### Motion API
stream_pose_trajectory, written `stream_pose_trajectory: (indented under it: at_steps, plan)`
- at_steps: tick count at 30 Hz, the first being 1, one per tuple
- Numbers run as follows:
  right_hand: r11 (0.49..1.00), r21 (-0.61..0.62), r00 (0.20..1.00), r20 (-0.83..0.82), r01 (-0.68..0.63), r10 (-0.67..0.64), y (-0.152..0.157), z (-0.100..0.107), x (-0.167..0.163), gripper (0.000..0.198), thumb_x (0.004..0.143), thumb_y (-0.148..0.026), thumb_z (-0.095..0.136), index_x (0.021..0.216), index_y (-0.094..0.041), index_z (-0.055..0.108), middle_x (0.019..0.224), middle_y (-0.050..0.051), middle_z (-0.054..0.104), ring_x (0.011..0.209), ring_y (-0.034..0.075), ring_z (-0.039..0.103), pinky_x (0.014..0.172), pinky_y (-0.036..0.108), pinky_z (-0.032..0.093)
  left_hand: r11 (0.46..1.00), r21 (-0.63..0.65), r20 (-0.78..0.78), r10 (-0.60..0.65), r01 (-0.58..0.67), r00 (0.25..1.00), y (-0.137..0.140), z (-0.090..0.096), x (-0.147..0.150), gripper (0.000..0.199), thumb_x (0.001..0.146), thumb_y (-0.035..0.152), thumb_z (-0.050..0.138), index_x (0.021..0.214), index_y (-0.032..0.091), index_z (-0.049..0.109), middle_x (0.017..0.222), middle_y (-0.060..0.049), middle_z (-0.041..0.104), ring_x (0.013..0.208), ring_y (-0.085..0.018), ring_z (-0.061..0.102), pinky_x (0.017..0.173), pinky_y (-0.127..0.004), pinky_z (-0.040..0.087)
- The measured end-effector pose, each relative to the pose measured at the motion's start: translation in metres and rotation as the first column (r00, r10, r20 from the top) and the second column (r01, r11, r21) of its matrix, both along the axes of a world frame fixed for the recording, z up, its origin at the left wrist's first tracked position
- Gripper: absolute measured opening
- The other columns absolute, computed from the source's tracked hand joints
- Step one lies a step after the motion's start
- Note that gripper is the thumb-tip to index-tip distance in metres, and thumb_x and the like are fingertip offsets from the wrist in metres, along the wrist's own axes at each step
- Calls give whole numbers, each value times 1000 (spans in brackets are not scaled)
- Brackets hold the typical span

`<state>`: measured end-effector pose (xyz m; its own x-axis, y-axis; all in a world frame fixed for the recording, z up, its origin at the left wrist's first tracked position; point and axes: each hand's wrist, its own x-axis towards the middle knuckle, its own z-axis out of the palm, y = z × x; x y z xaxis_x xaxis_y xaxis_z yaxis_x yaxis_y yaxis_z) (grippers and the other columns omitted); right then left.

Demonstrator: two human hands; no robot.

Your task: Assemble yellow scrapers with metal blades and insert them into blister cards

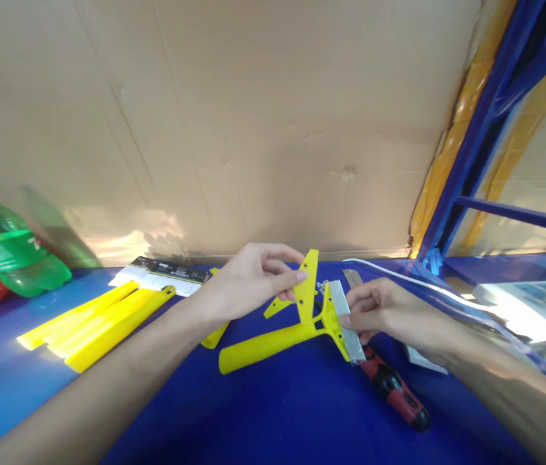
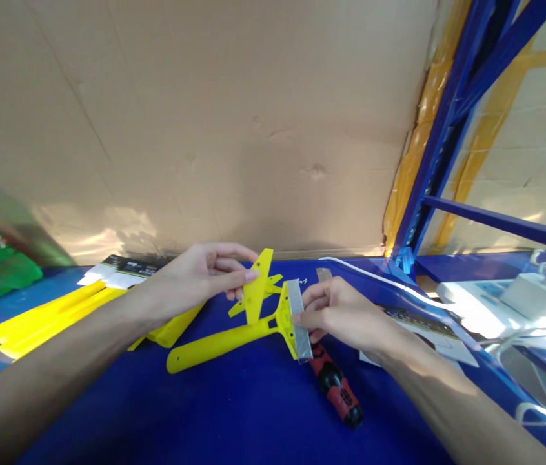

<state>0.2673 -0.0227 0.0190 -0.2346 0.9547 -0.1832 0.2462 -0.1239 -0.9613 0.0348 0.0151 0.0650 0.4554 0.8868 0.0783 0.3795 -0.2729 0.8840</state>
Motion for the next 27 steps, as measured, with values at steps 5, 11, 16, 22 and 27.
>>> stream_pose_trajectory:
  at_steps: [5,11,16,22,27]
  plan:
    - [998,52,999,-40,32,-30,-1,-6,-6,34,58,-38,93,63,-19,66,59,1,71,56,15,63,56,26,51,978,-209,143,22,8,989,-13,-18,16,27,72,34,86,86,17,71,65,2,70,64,-13,64,65,-24,49]
    - [994,97,998,-26,53,-50,-2,-13,-13,30,62,-39,89,66,-19,68,58,1,70,56,15,62,57,26,49,998,41,76,54,-57,996,-9,-37,16,23,75,38,83,74,18,74,82,-3,74,85,-19,67,78,-28,52]
    - [987,142,996,-59,73,-66,0,-18,-18,30,59,-40,91,67,-20,71,54,-2,67,50,13,57,51,25,46,1000,11,32,-18,18,999,-9,-43,8,32,81,41,77,101,20,62,87,-1,73,74,-17,71,66,-26,55]
    - [986,165,997,-76,25,-13,1,-21,-20,30,62,-41,91,73,-19,74,61,0,71,54,14,59,52,25,45,986,-96,-90,-147,138,985,-17,-45,3,35,96,52,56,100,18,64,72,-2,71,55,-15,67,50,-23,54]
    - [979,197,994,-103,50,-30,1,-23,-20,46,64,-41,92,98,-20,69,62,-2,72,56,14,60,56,25,47,993,-44,2,-109,109,994,-21,-44,2,40,97,46,56,132,26,48,71,3,68,52,-15,65,46,-22,52]
